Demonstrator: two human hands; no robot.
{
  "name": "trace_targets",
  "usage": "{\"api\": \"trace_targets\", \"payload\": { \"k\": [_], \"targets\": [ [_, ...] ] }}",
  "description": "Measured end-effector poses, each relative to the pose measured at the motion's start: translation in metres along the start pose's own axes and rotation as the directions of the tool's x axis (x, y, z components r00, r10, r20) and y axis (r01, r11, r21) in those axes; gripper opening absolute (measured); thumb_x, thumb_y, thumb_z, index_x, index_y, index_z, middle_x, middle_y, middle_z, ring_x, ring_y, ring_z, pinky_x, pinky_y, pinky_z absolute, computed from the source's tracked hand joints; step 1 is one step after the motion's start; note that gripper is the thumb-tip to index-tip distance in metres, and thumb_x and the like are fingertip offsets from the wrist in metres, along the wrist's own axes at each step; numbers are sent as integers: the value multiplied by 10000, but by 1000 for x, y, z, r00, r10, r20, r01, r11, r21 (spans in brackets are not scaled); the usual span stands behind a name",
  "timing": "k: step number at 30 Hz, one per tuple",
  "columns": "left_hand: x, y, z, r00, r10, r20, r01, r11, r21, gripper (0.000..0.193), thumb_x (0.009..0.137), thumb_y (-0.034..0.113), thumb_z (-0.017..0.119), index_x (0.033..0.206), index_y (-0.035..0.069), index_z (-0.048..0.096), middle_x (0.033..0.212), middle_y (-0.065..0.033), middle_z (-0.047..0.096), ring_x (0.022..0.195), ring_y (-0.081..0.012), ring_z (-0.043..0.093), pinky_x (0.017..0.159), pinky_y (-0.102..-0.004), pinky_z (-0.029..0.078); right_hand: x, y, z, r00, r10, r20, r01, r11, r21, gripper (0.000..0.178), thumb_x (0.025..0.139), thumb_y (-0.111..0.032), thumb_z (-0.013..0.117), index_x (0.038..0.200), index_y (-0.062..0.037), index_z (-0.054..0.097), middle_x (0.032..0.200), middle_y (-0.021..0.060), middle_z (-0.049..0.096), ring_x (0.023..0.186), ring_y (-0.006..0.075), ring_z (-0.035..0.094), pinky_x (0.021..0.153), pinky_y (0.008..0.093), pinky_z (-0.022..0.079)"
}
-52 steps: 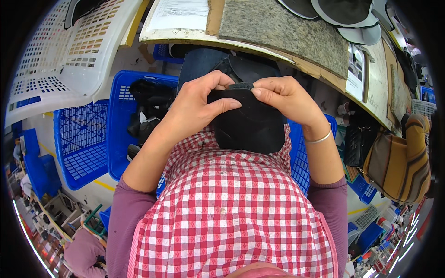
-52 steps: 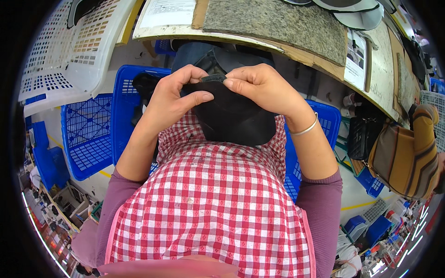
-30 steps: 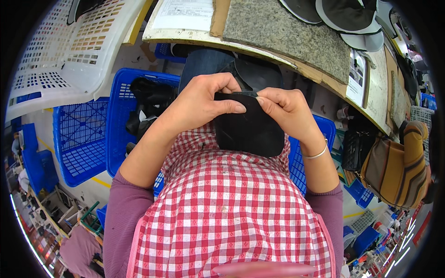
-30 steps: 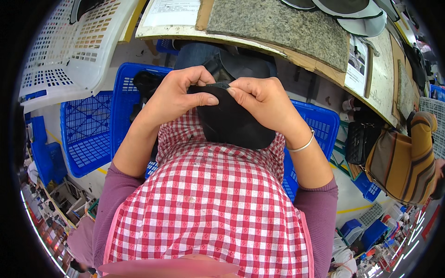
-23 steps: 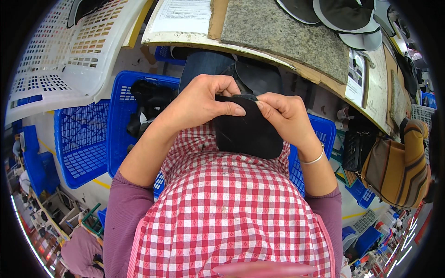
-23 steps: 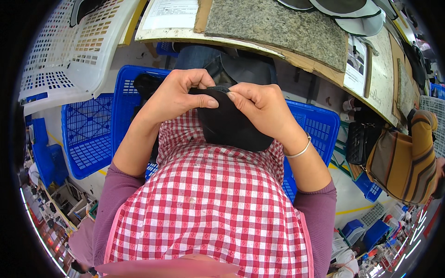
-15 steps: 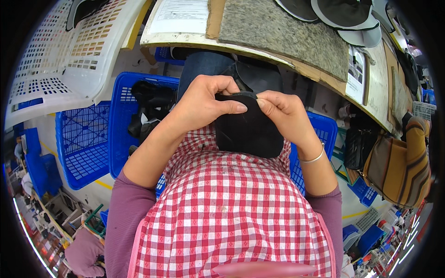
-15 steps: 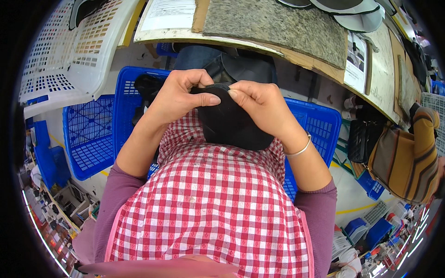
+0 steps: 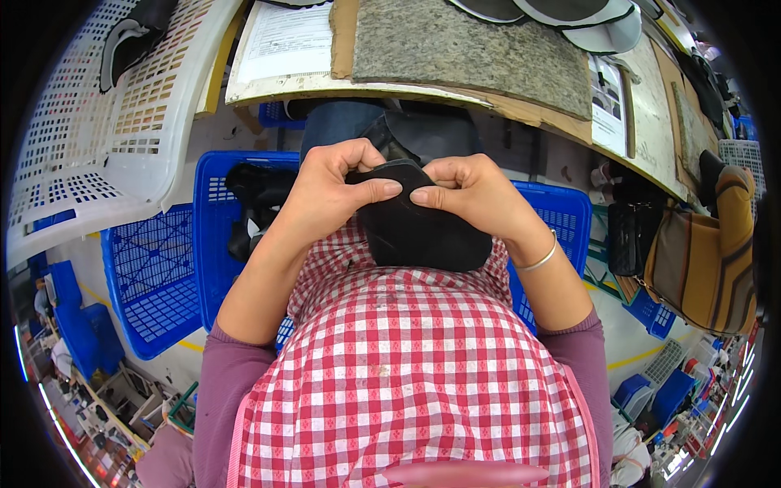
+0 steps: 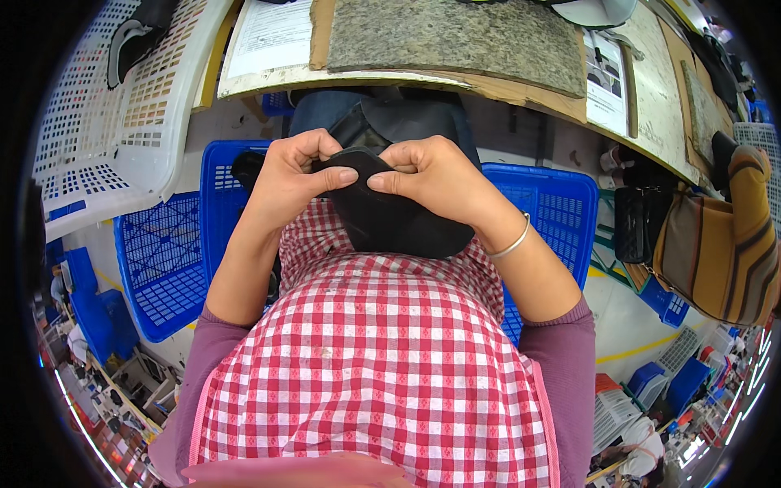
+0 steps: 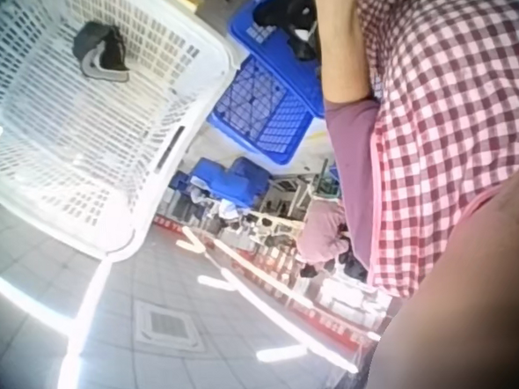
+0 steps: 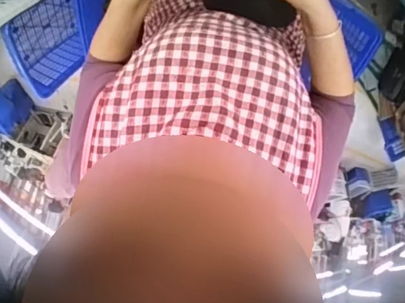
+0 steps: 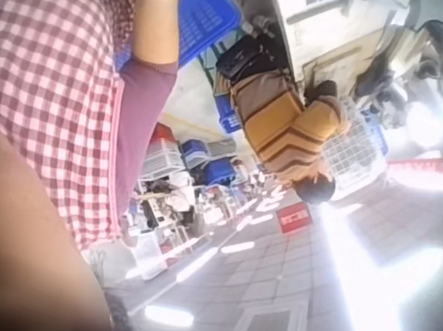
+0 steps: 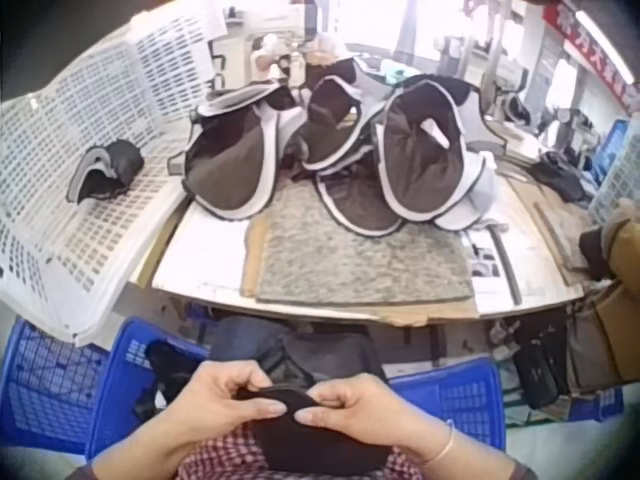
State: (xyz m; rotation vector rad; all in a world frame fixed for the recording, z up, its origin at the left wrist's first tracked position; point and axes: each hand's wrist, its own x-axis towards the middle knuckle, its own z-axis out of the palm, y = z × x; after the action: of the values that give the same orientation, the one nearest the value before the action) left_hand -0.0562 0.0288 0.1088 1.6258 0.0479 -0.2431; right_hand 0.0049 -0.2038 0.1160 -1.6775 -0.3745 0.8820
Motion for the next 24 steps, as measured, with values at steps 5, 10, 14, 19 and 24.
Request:
{"api": "trace_targets", "payload": {
  "k": [5, 10, 14, 19, 24],
  "targets": [
    [4, 0, 0, 1000, -7, 29, 5, 999, 49, 162, 851, 29, 836, 875, 31, 675, 796, 29, 664, 738, -36, 580, 660, -222, 466, -2, 9, 2, 996, -36, -83, 29, 995, -93, 173, 914, -116, 810, 1002, 27, 768, 739, 1, 693, 673, 39, 554, 594, 246, 464],
    [5, 2, 3, 1000, -1, 19, -2, 987, 158, 172, 867, 45, 827, 884, 28, 657, 791, 34, 646, 744, -35, 564, 662, -230, 460, -2, 12, 8, 981, -127, -144, 92, 969, -229, 159, 928, -136, 794, 969, 13, 758, 678, -4, 621, 624, 49, 492, 556, 264, 417],
    [5, 4, 12, 998, 66, 17, -68, 964, 258, 185, 872, 61, 827, 883, 23, 647, 775, 27, 639, 736, -46, 558, 659, -245, 464, 1, 14, 5, 972, -196, -131, 152, 945, -291, 167, 963, -135, 769, 1007, 26, 754, 736, -59, 603, 689, 35, 484, 600, 232, 417],
    [9, 2, 10, 989, 136, 56, -147, 937, 317, 175, 901, 83, 806, 917, 28, 641, 814, 26, 618, 790, -51, 543, 699, -255, 461, -1, 24, 13, 929, -271, -252, 196, 939, -284, 172, 948, -161, 772, 1029, -10, 757, 784, 58, 715, 678, 95, 595, 627, 275, 489],
    [15, -3, -2, 986, -20, 165, 5, 996, 89, 146, 928, 71, 776, 957, 36, 638, 850, 37, 613, 818, -51, 542, 719, -244, 447, -1, 30, 12, 942, -211, -261, 233, 971, 55, 151, 972, -126, 750, 1057, -1, 761, 879, 11, 741, 794, 59, 618, 717, 248, 514]
  ]
}}
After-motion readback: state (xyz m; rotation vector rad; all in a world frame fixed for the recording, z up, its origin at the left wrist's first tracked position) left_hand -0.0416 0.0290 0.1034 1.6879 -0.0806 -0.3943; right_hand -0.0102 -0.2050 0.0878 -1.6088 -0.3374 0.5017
